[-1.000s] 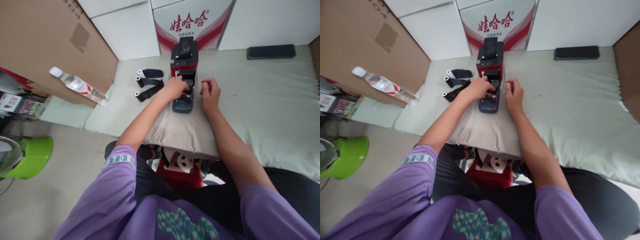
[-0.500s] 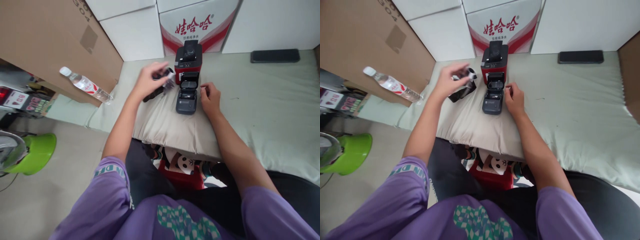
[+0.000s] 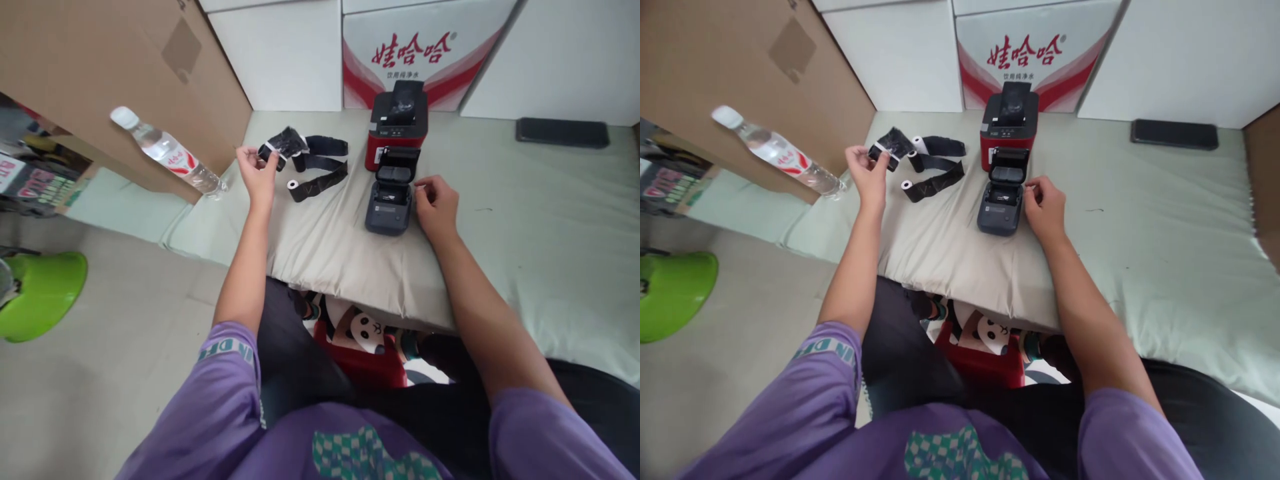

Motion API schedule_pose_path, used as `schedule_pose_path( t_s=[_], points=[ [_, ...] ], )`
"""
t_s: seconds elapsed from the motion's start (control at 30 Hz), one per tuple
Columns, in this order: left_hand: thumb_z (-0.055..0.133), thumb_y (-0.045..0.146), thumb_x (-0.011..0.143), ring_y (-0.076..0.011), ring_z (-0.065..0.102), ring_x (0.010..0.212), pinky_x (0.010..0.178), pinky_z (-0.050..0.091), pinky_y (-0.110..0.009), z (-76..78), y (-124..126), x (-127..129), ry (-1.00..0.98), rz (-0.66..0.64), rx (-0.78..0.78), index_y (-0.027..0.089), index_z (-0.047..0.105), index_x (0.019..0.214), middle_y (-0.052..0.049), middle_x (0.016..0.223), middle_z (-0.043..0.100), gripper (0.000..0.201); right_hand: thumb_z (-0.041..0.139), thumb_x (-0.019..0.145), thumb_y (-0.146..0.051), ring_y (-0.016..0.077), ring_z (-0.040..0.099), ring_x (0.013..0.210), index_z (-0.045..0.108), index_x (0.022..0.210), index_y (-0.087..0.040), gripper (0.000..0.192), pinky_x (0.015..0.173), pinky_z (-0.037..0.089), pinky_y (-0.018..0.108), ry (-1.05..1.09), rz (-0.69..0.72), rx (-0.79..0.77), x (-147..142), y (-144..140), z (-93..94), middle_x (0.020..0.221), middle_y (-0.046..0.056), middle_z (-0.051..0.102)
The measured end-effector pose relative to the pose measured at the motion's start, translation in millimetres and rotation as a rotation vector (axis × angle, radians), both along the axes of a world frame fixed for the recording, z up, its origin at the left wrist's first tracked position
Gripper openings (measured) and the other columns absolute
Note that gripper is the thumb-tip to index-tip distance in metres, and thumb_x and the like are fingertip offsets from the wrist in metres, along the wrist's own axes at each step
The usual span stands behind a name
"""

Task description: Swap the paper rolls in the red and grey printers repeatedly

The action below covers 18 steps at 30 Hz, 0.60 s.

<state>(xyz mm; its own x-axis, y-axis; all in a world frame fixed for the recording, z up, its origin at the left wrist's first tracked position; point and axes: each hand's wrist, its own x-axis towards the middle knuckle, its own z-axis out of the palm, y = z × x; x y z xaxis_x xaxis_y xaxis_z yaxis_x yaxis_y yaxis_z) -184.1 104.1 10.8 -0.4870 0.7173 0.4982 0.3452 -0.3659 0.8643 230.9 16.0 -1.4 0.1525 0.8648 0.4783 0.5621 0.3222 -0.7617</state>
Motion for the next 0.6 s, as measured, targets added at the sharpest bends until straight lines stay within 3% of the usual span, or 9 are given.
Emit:
schedule_pose_path(
  t_s=[0.13,0.23,0.33,0.5,0.6],
  points=[
    [0.095,0.062,0.078,-0.0190,0.070,0.097,0.083,0.056,-0.035,3.1,2.8,-3.1,0.205,-0.076,-0.045,0.029,0.068,0.109,-0.001,0.111,0.076,0.053,0.066,0.098,-0.042,0.0183,0.048,0.059,0.068,0.088,-0.027,0.018,0.065,0.039,0.037,-0.015,0.000,-0.017,-0.9,-1.0,0.9,0.064,-0.002,0.053],
    [0.095,0.068,0.074,-0.0185,0.070,0.092,0.088,0.058,-0.037,1.1,-2.3,-6.6,0.322,-0.145,-0.139,0.028,0.073,0.107,0.001,0.107,0.079,0.056,0.066,0.096,-0.029,0.0168,0.045,0.059,0.068,0.087,-0.026,0.010,0.065,0.036,0.037,-0.012,-0.008,-0.071,-2.9,-3.7,6.4,0.064,-0.002,0.054],
    [0.094,0.075,0.070,-0.0152,0.069,0.085,0.089,0.059,-0.039,-2.6,-6.7,-7.8,0.389,-0.173,-0.209,0.026,0.074,0.106,0.003,0.103,0.078,0.064,0.063,0.094,-0.013,0.0153,0.045,0.060,0.069,0.087,-0.025,0.014,0.066,0.034,0.037,-0.003,-0.012,-0.132,-3.8,-6.2,12.5,0.066,-0.002,0.057],
    [0.093,0.057,0.080,-0.0196,0.073,0.088,0.088,0.055,-0.038,-6.7,-9.8,-5.8,0.430,-0.233,-0.246,0.027,0.077,0.105,-0.002,0.107,0.082,0.042,0.064,0.093,-0.006,0.0147,0.047,0.061,0.069,0.087,-0.024,0.020,0.068,0.035,0.037,0.023,-0.023,-0.160,-1.8,-5.7,14.2,0.066,-0.002,0.057],
    [0.091,0.056,0.083,-0.0174,0.069,0.085,0.091,0.054,-0.038,-6.6,-10.8,-8.0,0.488,-0.240,-0.293,0.025,0.078,0.111,-0.002,0.107,0.083,0.044,0.064,0.092,-0.009,0.0142,0.047,0.061,0.070,0.087,-0.023,0.016,0.067,0.035,0.036,0.035,-0.014,-0.152,-0.4,-3.9,11.1,0.066,-0.002,0.057]
  ],
)
